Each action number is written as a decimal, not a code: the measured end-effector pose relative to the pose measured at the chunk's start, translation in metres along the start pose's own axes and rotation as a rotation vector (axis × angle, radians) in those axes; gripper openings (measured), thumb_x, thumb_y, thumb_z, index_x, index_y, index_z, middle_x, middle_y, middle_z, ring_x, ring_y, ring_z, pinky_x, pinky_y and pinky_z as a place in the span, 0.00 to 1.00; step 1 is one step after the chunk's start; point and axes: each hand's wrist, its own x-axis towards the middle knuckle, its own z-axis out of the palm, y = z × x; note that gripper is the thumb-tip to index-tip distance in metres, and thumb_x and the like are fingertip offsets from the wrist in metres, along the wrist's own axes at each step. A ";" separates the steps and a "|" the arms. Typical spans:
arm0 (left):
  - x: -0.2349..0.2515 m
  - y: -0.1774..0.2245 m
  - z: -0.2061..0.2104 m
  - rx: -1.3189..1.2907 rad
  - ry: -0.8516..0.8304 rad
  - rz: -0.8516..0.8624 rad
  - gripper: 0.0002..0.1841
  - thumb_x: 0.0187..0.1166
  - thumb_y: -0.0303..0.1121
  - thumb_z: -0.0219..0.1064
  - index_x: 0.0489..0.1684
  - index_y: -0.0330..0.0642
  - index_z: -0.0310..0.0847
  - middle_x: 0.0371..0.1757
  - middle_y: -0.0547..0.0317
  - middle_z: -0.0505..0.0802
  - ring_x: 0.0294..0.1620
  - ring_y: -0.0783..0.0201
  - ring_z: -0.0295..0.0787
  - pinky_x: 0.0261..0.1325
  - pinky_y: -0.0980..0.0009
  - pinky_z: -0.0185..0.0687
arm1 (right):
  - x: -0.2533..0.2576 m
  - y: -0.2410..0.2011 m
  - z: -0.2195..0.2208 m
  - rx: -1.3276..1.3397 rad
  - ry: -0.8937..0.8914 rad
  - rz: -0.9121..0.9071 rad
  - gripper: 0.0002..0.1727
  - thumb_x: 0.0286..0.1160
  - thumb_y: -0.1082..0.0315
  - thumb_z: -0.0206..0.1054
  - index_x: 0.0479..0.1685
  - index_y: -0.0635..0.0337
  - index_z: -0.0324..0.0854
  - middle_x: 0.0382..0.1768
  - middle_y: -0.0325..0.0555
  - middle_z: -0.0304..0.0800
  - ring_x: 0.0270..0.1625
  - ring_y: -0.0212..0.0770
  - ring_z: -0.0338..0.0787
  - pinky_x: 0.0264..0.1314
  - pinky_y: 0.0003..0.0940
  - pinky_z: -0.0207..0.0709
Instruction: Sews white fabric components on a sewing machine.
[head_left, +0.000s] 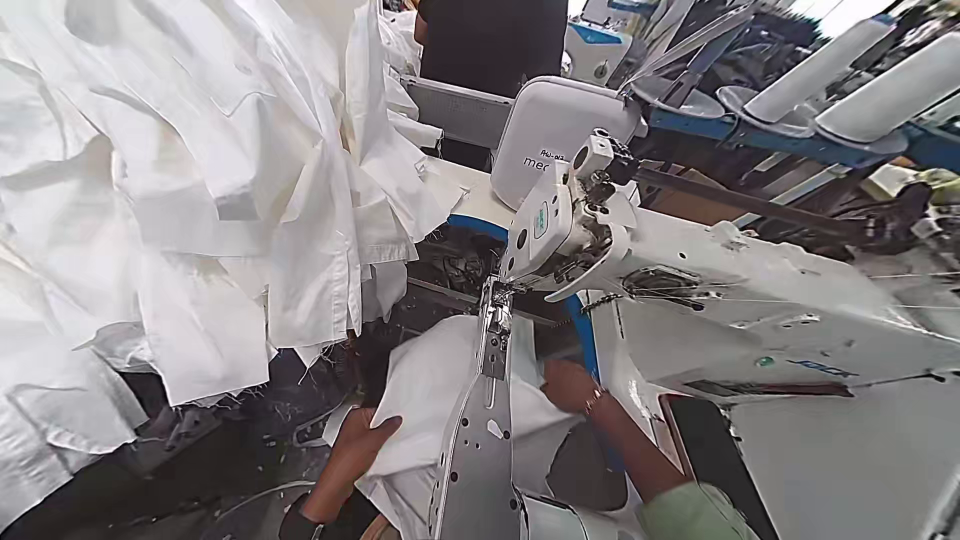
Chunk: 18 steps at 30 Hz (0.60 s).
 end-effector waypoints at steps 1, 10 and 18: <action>0.002 -0.014 -0.005 0.070 -0.060 -0.056 0.08 0.79 0.29 0.71 0.33 0.32 0.85 0.25 0.56 0.90 0.25 0.68 0.87 0.37 0.67 0.85 | -0.013 -0.002 0.020 0.014 -0.044 0.001 0.23 0.86 0.64 0.61 0.64 0.79 0.79 0.69 0.78 0.80 0.76 0.73 0.78 0.76 0.69 0.68; -0.052 0.118 0.055 -0.166 -0.627 0.414 0.08 0.82 0.24 0.59 0.48 0.40 0.84 0.35 0.73 0.90 0.33 0.83 0.84 0.40 0.82 0.81 | -0.056 -0.081 0.062 0.280 1.506 -0.683 0.17 0.71 0.72 0.63 0.56 0.63 0.92 0.24 0.51 0.88 0.16 0.45 0.86 0.16 0.36 0.79; 0.017 0.128 0.069 -0.016 -0.226 0.770 0.09 0.75 0.24 0.65 0.49 0.33 0.85 0.38 0.65 0.92 0.37 0.75 0.87 0.43 0.76 0.83 | -0.058 -0.082 0.078 0.122 1.540 -0.832 0.10 0.69 0.72 0.59 0.22 0.56 0.82 0.15 0.39 0.78 0.13 0.35 0.78 0.12 0.26 0.69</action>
